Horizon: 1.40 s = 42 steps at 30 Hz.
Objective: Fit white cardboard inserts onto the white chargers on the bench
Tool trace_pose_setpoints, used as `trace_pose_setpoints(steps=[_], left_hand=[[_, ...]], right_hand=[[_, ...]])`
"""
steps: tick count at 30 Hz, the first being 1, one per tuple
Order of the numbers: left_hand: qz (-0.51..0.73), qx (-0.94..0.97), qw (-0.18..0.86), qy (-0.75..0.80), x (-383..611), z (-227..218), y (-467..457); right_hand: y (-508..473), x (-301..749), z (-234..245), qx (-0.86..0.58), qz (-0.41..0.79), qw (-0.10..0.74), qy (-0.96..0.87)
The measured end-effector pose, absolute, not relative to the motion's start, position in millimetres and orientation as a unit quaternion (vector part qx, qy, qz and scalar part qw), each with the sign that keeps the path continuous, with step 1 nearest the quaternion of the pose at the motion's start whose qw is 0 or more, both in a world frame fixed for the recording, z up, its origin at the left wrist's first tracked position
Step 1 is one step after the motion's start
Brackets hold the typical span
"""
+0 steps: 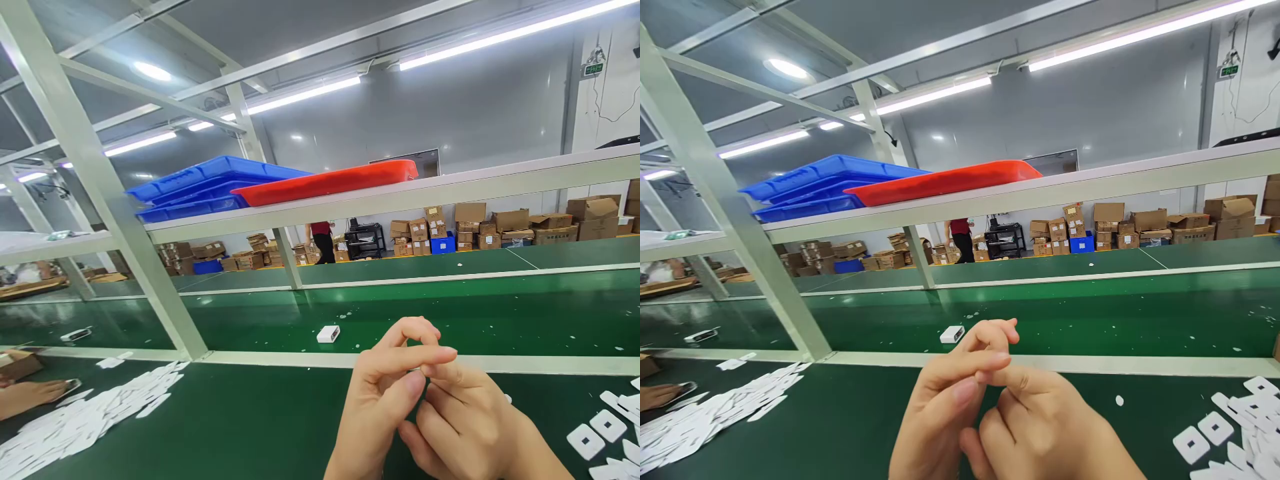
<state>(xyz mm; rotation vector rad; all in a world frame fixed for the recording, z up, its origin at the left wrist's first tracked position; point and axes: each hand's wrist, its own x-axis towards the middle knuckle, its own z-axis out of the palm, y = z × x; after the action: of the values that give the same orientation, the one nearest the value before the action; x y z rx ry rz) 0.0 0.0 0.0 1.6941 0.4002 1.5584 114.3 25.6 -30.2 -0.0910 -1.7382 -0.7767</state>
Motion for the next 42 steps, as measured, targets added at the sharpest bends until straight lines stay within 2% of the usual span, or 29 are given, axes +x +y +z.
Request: trace_pose_setpoints(steps=[8, 13, 18, 24, 42], left_hand=[[0.604, 0.684, 0.383, 0.145, -2, -2, 3], [0.614, 0.665, 0.398, 0.146, 0, -2, 3], [0.601, 0.641, 0.45, 0.158, 0, 0, 5], [0.553, 0.647, 0.516, 0.098, -4, -2, 11], [0.51, 0.664, 0.543, 0.059, -9, -2, 17]], right_hand=[[29, 115, -32, -0.035, -0.356, 0.569, -0.74], [25, 115, -27, -0.037, -0.33, 0.577, -0.746], [24, 114, -24, -0.01, -0.282, 0.608, -0.742], [22, 116, -32, 0.002, -0.233, 0.636, -0.735], [7, 128, -30, -0.072, -0.213, 0.58, -0.783]])
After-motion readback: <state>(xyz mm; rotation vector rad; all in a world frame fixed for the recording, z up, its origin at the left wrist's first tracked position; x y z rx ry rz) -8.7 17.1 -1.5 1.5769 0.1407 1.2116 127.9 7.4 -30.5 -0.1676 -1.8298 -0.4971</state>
